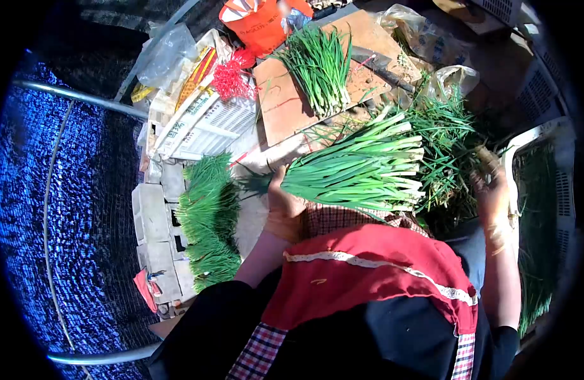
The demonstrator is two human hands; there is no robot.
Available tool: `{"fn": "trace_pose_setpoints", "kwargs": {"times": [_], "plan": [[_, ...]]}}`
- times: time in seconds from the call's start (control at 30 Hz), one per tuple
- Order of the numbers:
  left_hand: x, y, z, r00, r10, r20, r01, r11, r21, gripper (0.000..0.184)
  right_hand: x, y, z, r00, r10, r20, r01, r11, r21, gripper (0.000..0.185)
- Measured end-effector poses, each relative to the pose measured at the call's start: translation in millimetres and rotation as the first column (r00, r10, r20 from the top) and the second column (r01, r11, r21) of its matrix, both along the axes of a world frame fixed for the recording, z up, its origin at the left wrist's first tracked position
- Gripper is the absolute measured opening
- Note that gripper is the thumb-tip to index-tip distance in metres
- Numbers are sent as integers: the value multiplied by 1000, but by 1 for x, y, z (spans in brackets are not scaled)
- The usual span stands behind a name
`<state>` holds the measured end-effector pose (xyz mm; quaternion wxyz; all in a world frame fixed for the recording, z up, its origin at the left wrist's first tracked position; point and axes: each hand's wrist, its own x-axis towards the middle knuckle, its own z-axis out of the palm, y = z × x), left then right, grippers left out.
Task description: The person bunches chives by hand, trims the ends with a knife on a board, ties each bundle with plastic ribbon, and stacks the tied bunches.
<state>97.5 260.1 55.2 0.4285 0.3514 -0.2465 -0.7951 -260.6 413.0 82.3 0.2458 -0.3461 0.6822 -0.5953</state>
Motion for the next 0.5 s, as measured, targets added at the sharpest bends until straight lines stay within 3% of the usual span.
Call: {"fn": "trace_pose_setpoints", "kwargs": {"times": [0.03,0.07,0.13,0.2,0.27,0.33,0.4,0.43,0.5], "plan": [[-4,-1,2,999,41,-4,-41,999,9,51,5,6,-2,967,88,-240,-102,994,-47,23],[-5,1,2,999,40,-2,-40,999,13,51,15,9,3,913,268,-309,-282,960,0,37],[-6,1,3,998,38,49,-39,999,13,50,34,4,7,756,470,-455,-538,842,-25,42],[-1,-1,-8,996,63,56,-61,998,-30,50,57,-3,-11,879,392,-271,-441,886,-146,42],[1,-3,-11,993,94,67,-89,993,-76,50,62,-9,-27,887,425,-183,-456,868,-196,38],[-3,-2,-5,996,65,56,-63,997,-40,51,61,-12,-24,864,426,-269,-467,877,-109,31],[-8,2,5,999,46,8,-46,999,17,51,68,-17,-16,905,418,73,-414,908,-70,22],[-11,3,9,999,49,-5,-48,998,34,51,70,-19,-19,789,387,477,-377,918,-121,14],[-13,4,12,999,24,-41,-23,999,36,52,64,-24,-37,724,392,568,-366,916,-165,12]]}}
